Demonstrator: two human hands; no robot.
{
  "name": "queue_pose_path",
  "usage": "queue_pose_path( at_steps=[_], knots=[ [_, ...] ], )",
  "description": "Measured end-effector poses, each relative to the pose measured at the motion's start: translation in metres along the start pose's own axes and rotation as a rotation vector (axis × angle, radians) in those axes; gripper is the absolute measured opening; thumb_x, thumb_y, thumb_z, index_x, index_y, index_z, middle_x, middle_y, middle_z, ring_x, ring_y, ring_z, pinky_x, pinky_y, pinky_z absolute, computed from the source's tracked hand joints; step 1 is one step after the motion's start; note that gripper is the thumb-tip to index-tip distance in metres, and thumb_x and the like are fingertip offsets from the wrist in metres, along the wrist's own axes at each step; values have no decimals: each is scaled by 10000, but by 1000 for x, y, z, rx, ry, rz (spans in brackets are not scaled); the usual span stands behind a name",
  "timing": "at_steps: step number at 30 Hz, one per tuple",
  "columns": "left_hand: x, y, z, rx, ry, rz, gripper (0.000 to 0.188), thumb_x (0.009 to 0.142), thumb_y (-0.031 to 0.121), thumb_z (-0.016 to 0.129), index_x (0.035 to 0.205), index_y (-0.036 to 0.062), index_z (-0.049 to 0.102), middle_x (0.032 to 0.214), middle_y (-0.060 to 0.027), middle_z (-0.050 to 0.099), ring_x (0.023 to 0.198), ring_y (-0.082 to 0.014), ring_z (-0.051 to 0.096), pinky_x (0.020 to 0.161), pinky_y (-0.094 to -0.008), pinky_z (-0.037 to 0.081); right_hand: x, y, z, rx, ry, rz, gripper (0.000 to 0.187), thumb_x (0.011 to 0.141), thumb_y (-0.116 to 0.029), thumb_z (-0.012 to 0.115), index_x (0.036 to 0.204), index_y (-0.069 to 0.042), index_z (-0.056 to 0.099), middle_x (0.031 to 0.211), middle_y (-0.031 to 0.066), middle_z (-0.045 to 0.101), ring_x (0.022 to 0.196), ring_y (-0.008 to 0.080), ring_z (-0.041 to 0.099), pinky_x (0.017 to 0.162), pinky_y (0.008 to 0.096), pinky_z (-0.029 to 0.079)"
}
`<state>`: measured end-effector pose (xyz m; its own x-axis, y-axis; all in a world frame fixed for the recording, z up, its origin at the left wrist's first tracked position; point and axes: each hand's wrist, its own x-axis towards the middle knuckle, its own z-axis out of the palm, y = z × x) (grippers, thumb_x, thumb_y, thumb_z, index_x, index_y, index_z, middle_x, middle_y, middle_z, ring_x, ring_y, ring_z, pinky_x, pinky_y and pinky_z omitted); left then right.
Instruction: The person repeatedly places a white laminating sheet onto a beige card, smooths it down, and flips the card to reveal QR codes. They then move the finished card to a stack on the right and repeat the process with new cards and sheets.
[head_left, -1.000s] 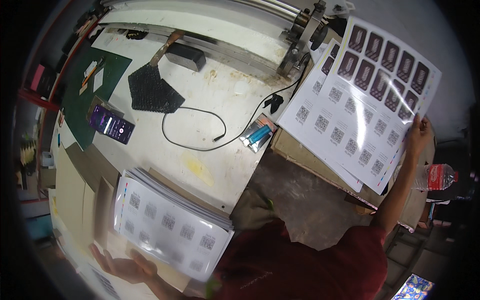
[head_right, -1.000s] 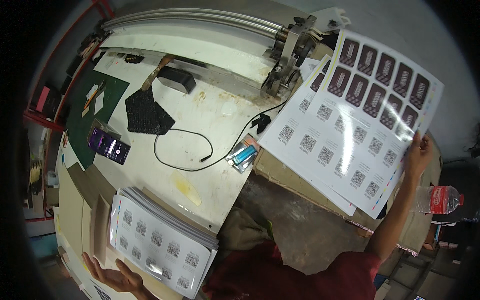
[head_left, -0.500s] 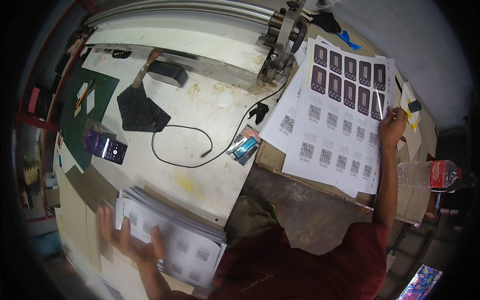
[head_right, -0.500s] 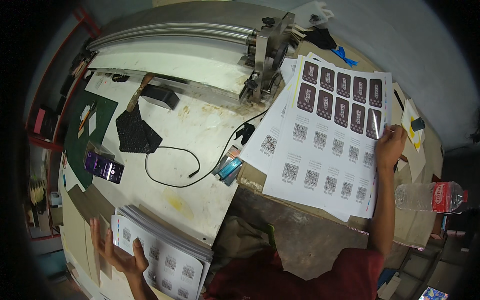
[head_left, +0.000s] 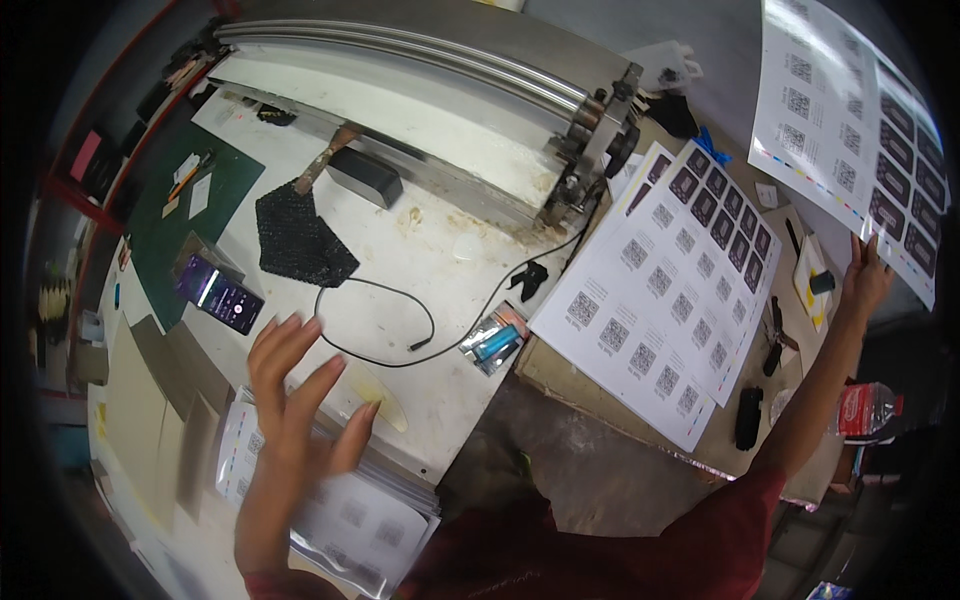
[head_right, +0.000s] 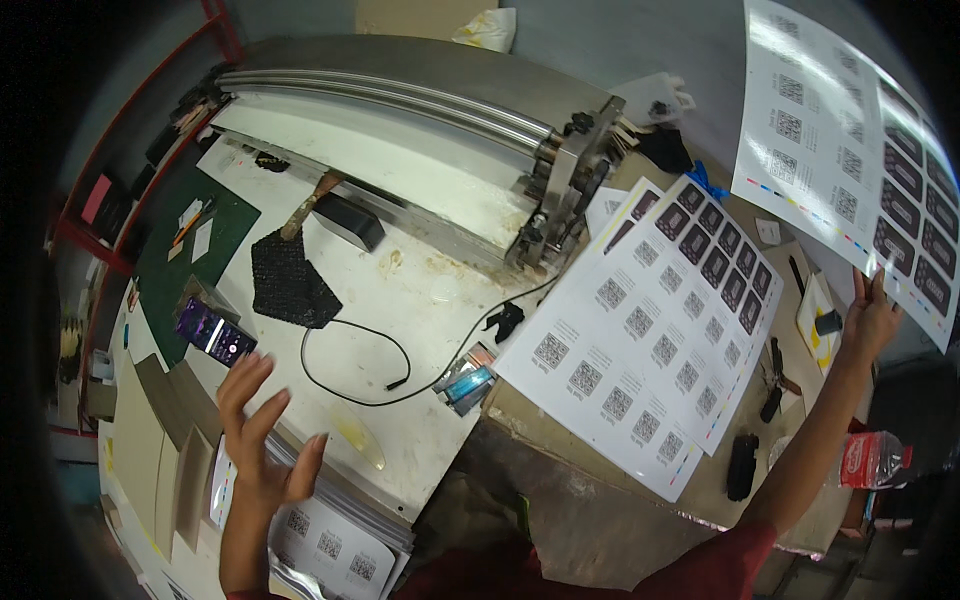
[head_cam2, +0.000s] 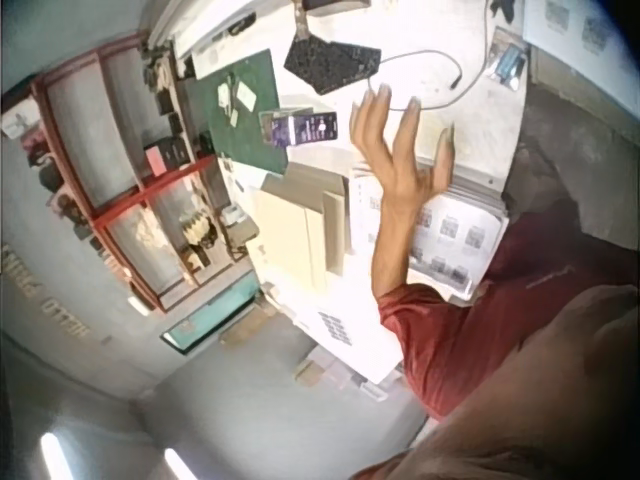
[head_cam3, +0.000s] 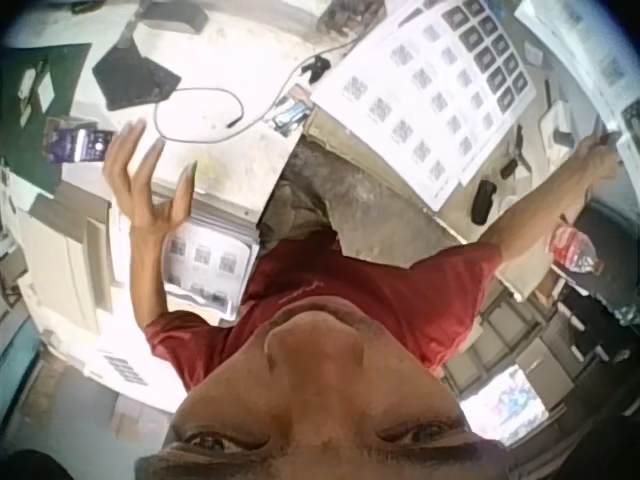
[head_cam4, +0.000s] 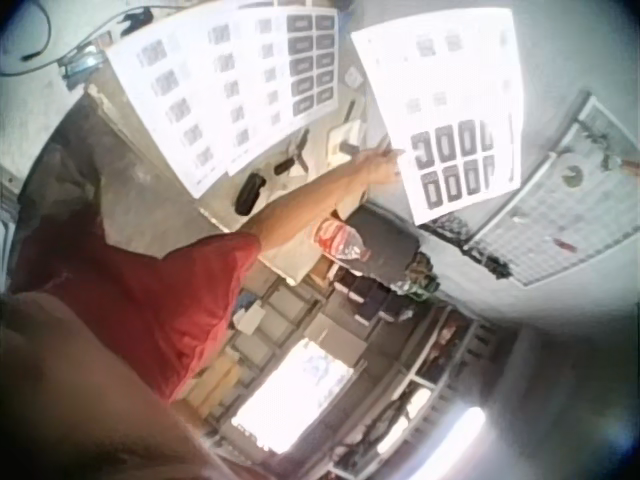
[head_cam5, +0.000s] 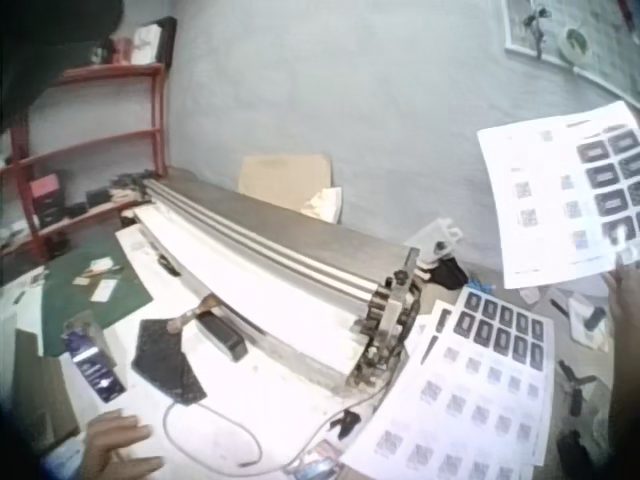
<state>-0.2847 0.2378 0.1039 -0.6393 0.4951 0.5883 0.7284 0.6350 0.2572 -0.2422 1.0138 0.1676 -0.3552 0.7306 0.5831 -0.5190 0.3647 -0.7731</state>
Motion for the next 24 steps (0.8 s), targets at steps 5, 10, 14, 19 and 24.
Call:
queue_pose_path(
  at_steps=[5, 10, 14, 19, 24],
  knots=[
    [48, -36, 38, -122, 23, 3, 485, 767, 113, 776, 1210, 5, 608, 1311, -239, 579, 1255, -410, 532, 1047, -496, 407, 19, 63, 114, 53, 85, -2, 526, 933, 125, 557, 1396, 59, 318, 1178, 301, 569, 987, 422, 684, 861, 563, 635],
    [96, -72, 76, -162, 66, -62, 458, 806, 129, 777, 1214, -6, 617, 1308, -220, 588, 1201, -372, 567, 1005, -425, 450, 13, 113, 257, 89, -68, -34, 486, 943, 103, 557, 1374, 70, 334, 1176, 292, 584, 958, 417, 696, 817, 555, 649],
    [137, -113, 131, -241, 90, -200, 466, 855, 192, 759, 1247, -10, 608, 1281, -193, 615, 1161, -314, 601, 952, -402, 486, 2, 154, 356, 192, -157, 147, 470, 950, 47, 589, 1355, 80, 354, 1165, 283, 597, 949, 402, 699, 758, 519, 667],
    [177, -151, 172, -502, 159, -580, 512, 907, 267, 728, 1300, -24, 576, 1237, -173, 638, 1136, -259, 621, 931, -378, 500, -59, 173, 458, 43, -424, 390, 349, 927, -144, 709, 1137, 62, 521, 984, 189, 637, 733, 276, 698, 633, 375, 656],
    [205, -162, 175, -919, 250, -915, 749, 906, 350, 737, 1434, -63, 402, 1233, -196, 621, 1119, -263, 628, 943, -368, 499, -85, 125, 447, -399, -721, 409, 519, 829, -505, 800, 904, -30, 603, 756, 87, 630, 538, 143, 621, 507, 263, 561]
  ],
)
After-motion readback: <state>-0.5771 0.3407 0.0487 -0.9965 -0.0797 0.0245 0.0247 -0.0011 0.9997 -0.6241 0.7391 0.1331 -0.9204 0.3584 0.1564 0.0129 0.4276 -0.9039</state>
